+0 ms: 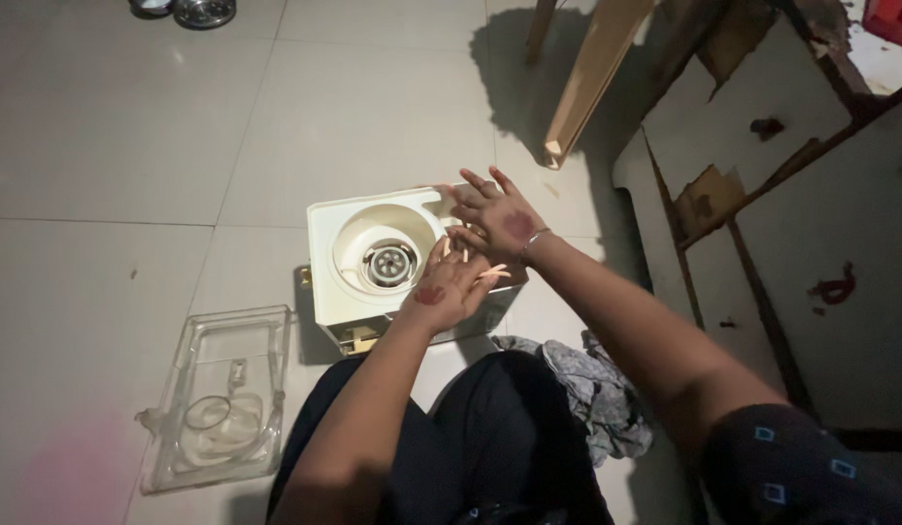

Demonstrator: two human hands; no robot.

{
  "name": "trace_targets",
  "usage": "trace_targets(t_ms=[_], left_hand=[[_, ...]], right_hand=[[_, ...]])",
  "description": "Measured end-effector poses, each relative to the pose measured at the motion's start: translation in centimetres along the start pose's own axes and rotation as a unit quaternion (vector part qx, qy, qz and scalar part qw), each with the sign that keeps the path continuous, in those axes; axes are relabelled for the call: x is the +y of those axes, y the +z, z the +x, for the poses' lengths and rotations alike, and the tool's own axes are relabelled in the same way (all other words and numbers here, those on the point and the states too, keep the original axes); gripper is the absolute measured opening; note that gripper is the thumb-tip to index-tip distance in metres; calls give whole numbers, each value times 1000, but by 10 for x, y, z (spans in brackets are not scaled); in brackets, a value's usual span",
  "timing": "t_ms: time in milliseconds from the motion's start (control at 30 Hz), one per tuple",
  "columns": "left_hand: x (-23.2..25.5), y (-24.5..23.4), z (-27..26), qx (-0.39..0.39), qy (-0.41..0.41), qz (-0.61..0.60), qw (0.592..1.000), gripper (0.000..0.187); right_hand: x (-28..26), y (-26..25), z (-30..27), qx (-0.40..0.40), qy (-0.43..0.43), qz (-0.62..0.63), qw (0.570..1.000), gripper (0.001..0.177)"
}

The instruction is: The person wipes a transparent juicer component with a cloth, untangles the power cord, fits the juicer housing pieces together, and secures the lid by hand.

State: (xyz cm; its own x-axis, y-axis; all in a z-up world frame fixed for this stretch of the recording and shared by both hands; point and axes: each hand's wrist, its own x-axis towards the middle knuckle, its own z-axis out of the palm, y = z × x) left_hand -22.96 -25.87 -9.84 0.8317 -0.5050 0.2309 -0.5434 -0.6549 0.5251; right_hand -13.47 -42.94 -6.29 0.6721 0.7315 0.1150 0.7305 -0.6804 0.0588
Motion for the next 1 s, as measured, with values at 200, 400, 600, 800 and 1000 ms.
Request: trace_targets(t_ms=[200,400,600,800,1000], left_hand=[[-1,9,0,46,22,5,999,55],[4,11,5,-8,-81,77,994,49],[6,14,6,-22,-91,125,988,50],[21,0,9,-109,-143,189,965,58],[9,-1,1,8,-146,66,987,75]], right_hand=[[17,11,-29,-8,-2,83,997,34],[3,6,-41,-18,70,236,969,38],[-13,14,-50,-49,104,197,974,43],[-32,26,-60,-59,140,163,975,49],[-40,31,-64,-122,149,68,979,46]])
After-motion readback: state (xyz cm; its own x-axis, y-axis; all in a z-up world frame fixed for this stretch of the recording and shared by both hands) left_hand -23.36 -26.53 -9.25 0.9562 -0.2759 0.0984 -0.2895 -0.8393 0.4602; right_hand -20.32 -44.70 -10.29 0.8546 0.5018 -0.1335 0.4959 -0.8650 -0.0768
